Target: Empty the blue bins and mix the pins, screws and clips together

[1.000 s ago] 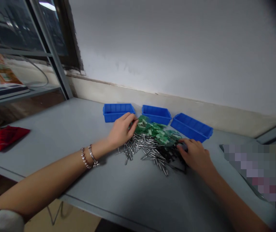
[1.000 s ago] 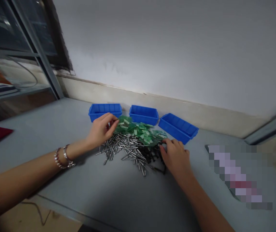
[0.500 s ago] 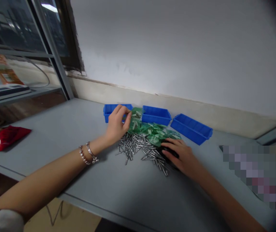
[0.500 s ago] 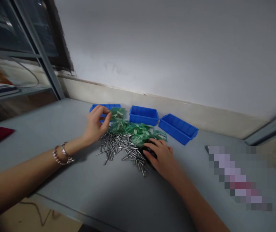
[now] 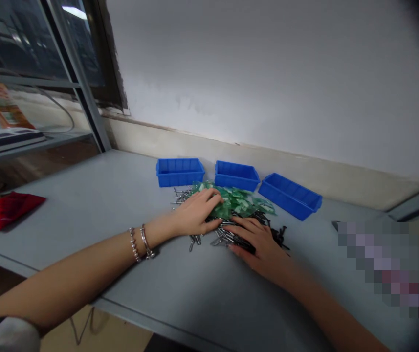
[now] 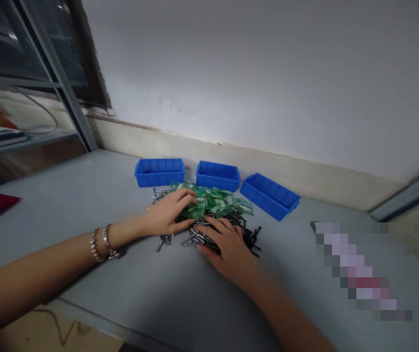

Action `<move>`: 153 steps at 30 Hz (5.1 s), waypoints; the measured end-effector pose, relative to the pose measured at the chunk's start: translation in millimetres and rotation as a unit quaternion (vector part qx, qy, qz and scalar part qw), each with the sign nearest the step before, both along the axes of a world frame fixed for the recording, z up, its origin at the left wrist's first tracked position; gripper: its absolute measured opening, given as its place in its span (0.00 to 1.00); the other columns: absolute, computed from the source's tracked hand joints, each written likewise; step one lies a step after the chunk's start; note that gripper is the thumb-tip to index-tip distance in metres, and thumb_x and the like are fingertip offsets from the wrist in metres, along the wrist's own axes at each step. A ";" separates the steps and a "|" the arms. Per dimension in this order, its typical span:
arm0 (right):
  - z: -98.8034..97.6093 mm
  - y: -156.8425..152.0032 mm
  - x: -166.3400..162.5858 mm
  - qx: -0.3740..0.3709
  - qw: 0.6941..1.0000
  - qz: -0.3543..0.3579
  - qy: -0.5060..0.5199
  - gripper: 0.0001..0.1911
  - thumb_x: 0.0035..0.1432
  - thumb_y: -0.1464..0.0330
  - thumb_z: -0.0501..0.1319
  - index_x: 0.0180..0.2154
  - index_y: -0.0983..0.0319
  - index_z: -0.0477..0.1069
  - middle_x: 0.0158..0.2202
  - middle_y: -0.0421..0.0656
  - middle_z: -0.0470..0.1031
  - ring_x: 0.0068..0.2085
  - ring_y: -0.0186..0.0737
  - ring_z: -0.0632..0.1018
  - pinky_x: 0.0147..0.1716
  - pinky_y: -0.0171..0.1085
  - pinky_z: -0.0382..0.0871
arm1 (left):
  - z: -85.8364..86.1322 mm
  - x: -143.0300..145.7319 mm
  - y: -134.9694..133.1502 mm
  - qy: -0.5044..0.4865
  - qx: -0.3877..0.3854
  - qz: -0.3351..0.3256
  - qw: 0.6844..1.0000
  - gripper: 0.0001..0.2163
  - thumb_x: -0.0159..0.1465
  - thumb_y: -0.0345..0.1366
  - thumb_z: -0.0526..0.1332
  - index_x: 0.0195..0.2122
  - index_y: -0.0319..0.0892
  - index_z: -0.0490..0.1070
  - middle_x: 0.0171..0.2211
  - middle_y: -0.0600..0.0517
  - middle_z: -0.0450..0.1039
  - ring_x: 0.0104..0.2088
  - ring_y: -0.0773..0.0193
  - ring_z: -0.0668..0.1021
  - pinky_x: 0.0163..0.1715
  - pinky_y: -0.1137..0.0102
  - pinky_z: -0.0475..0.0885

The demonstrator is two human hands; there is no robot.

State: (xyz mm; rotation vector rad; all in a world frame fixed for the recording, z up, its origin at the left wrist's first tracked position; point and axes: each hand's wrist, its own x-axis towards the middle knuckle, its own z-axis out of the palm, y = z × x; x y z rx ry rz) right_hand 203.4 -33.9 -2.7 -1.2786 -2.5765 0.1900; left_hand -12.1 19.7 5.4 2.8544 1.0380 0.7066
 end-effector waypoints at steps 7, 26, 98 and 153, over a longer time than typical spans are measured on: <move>-5.2 4.9 4.5 0.061 0.997 -0.022 0.034 0.14 0.58 0.62 0.56 0.46 0.54 0.71 0.50 0.45 0.70 0.52 0.49 0.68 0.46 0.53 0.63 | 9.7 -4.5 -1.7 0.007 0.026 0.052 0.998 0.19 0.64 0.47 0.48 0.52 0.42 0.58 0.53 0.41 0.58 0.50 0.50 0.64 0.46 0.54 0.62; -39.1 44.1 23.5 0.110 0.960 -0.241 0.091 0.20 0.60 0.63 0.47 0.47 0.67 0.67 0.49 0.56 0.71 0.51 0.54 0.70 0.46 0.53 0.65 | -25.0 13.2 11.5 -0.015 -0.051 0.232 0.971 0.23 0.67 0.47 0.40 0.56 0.39 0.55 0.55 0.35 0.58 0.55 0.43 0.62 0.47 0.45 0.60; 1.4 12.9 16.6 -0.126 0.968 -0.142 0.163 0.04 0.56 0.66 0.52 0.34 0.58 0.63 0.25 0.38 0.67 0.25 0.36 0.69 0.25 0.35 0.62 | 9.6 -19.6 -26.6 0.029 -0.060 -0.060 0.996 0.11 0.58 0.39 0.61 0.41 0.43 0.69 0.50 0.42 0.60 0.47 0.48 0.65 0.45 0.53 0.63; -16.4 23.9 33.3 0.031 0.984 -0.173 0.025 0.20 0.60 0.63 0.47 0.53 0.60 0.62 0.52 0.50 0.68 0.50 0.52 0.68 0.43 0.52 0.64 | 10.4 -17.0 -28.6 -0.147 0.025 -0.071 0.986 0.08 0.64 0.28 0.52 0.43 0.38 0.67 0.38 0.46 0.69 0.40 0.63 0.71 0.38 0.67 0.70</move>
